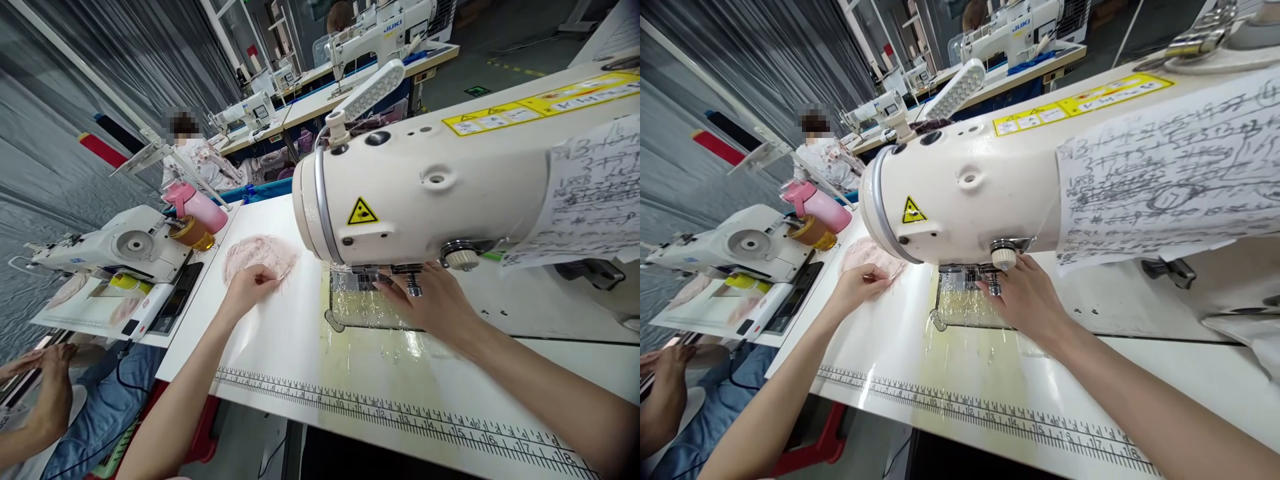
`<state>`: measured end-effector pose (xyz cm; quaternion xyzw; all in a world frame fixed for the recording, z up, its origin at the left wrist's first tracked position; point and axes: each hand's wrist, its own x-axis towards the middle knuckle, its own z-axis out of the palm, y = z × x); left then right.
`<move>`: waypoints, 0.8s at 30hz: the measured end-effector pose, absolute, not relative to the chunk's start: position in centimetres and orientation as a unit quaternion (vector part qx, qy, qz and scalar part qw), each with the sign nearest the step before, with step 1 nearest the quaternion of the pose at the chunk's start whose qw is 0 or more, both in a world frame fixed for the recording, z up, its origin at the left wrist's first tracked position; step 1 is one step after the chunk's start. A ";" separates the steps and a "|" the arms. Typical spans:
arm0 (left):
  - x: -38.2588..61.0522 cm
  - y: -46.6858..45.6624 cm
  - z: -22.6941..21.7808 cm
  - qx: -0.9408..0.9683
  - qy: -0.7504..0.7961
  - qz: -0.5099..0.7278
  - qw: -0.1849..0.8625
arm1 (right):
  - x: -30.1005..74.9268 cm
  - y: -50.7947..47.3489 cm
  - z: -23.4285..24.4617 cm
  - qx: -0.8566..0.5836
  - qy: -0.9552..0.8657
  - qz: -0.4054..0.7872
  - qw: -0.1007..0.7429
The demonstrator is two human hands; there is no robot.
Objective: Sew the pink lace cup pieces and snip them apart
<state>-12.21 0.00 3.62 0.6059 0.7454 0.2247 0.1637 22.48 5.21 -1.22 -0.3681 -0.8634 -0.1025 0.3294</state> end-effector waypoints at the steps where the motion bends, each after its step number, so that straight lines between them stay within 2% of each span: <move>1: -12.3 0.1 3.8 0.598 0.746 0.230 0.178 | 22.5 5.2 -1.3 -0.366 -0.863 -0.107 0.333; 4: -12.9 0.1 4.8 0.583 0.747 0.251 0.197 | 22.4 5.2 -1.3 -0.364 -0.862 -0.105 0.336; 7: -14.0 0.3 6.2 0.572 0.750 0.293 0.157 | 22.4 5.1 -1.2 -0.367 -0.862 -0.084 0.340; 9: -15.1 0.4 7.4 0.553 0.756 0.342 0.080 | 22.4 5.0 -1.2 -0.370 -0.858 -0.071 0.348; 14: -16.1 -0.2 11.5 0.472 0.724 0.455 -0.213 | 22.4 5.0 -1.0 -0.383 -0.852 -0.032 0.355; 17: -14.2 -1.9 13.5 0.493 0.704 0.433 -0.273 | 22.5 5.1 -1.1 -0.388 -0.853 -0.013 0.348; 21: -9.1 -5.4 14.9 0.647 0.688 0.265 -0.195 | 22.4 5.0 -1.2 -0.398 -0.851 0.009 0.342; 24: -5.3 -7.2 15.1 0.689 0.648 0.322 0.049 | 22.4 4.9 -1.1 -0.400 -0.850 0.020 0.341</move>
